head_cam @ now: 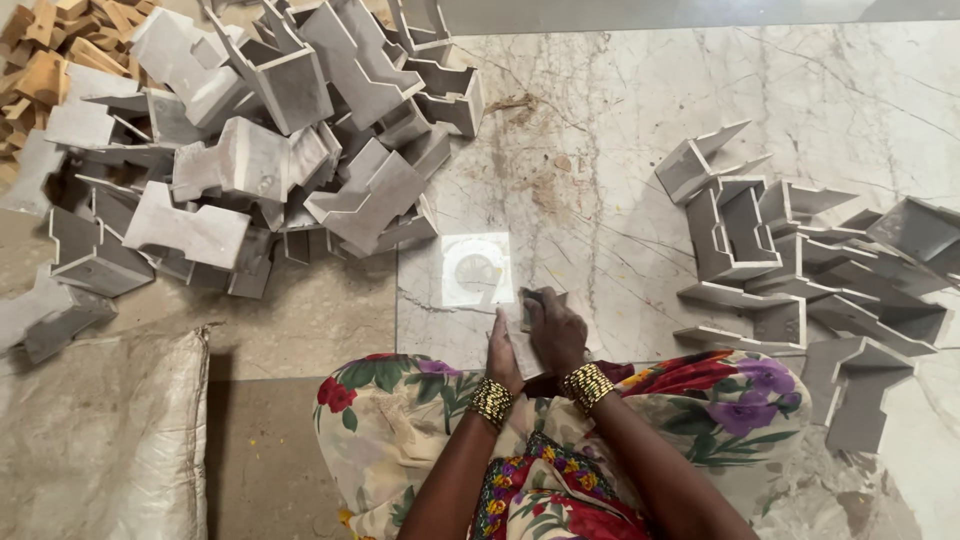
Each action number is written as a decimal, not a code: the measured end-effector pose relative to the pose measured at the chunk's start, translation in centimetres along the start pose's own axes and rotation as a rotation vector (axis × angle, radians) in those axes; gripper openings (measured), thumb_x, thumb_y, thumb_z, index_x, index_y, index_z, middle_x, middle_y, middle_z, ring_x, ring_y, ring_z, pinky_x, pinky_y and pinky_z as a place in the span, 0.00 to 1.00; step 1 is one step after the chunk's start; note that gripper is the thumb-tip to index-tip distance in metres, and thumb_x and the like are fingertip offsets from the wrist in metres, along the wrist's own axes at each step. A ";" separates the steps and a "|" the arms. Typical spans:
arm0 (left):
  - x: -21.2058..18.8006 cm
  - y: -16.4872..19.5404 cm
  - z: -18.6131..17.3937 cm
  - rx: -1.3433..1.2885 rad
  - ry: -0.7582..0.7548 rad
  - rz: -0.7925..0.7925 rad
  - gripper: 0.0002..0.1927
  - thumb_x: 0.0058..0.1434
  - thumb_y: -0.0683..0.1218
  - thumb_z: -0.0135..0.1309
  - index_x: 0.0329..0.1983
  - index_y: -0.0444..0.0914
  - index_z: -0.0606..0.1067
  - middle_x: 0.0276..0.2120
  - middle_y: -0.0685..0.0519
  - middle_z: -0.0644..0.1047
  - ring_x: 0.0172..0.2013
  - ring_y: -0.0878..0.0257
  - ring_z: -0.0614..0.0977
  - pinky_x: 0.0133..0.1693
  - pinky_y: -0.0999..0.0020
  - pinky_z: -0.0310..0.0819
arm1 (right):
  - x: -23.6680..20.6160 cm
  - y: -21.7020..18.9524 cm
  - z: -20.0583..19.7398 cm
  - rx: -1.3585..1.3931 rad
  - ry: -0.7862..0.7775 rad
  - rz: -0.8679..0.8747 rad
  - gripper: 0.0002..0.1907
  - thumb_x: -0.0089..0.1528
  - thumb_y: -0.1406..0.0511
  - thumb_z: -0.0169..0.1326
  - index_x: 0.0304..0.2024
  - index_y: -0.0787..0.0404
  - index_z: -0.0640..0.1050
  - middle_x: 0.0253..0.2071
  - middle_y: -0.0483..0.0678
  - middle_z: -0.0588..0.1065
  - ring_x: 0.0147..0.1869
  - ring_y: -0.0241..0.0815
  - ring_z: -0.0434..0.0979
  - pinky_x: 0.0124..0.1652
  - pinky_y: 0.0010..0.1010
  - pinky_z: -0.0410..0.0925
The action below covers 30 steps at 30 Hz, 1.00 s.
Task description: The person sits on the floor among piles of gray molded pieces and sands each piece by hand using a small abrasive pad, rubbing the edges and surfaces, then sets the piece aside and picks up the next one.
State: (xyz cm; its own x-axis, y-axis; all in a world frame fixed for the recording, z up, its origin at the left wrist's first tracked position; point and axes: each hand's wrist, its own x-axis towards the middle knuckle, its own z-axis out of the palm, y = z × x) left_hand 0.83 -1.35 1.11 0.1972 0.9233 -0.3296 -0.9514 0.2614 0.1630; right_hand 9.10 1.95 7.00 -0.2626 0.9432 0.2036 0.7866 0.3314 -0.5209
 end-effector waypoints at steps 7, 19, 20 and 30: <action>-1.0 2.4 2.1 0.042 -0.113 0.009 0.46 0.64 0.75 0.27 0.65 0.34 0.65 0.63 0.45 0.72 0.55 0.57 0.78 0.52 0.61 0.77 | -2.8 2.2 -1.6 0.040 -0.004 -0.327 0.10 0.72 0.57 0.48 0.44 0.54 0.75 0.28 0.44 0.80 0.19 0.35 0.73 0.18 0.30 0.64; 1.0 -1.5 -2.5 0.214 0.031 -0.224 0.31 0.73 0.60 0.44 0.68 0.34 0.67 0.55 0.48 0.78 0.54 0.56 0.81 0.58 0.52 0.75 | 0.1 7.2 -3.4 -0.213 0.109 0.044 0.09 0.69 0.58 0.49 0.47 0.52 0.75 0.23 0.47 0.78 0.19 0.43 0.73 0.18 0.38 0.63; 0.7 -1.4 -2.3 0.196 0.031 -0.266 0.34 0.71 0.65 0.41 0.66 0.35 0.67 0.51 0.49 0.78 0.51 0.55 0.80 0.53 0.47 0.75 | -0.3 7.2 -3.2 -0.214 0.188 -0.015 0.08 0.70 0.59 0.48 0.47 0.53 0.74 0.23 0.47 0.77 0.20 0.44 0.72 0.20 0.38 0.63; 0.1 0.0 0.7 -0.024 -0.096 -0.300 0.48 0.59 0.78 0.42 0.66 0.37 0.69 0.56 0.46 0.78 0.56 0.48 0.78 0.57 0.45 0.73 | -2.7 4.7 -5.1 -0.172 0.032 -0.101 0.10 0.69 0.55 0.48 0.41 0.52 0.76 0.16 0.41 0.74 0.10 0.34 0.62 0.12 0.31 0.59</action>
State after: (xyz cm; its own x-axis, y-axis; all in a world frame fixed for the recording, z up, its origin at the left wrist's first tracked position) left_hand 0.99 -1.07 1.78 0.4906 0.8285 -0.2700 -0.8523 0.5207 0.0494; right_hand 16.34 0.86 8.21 -0.3293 0.9033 0.2748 0.8420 0.4127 -0.3475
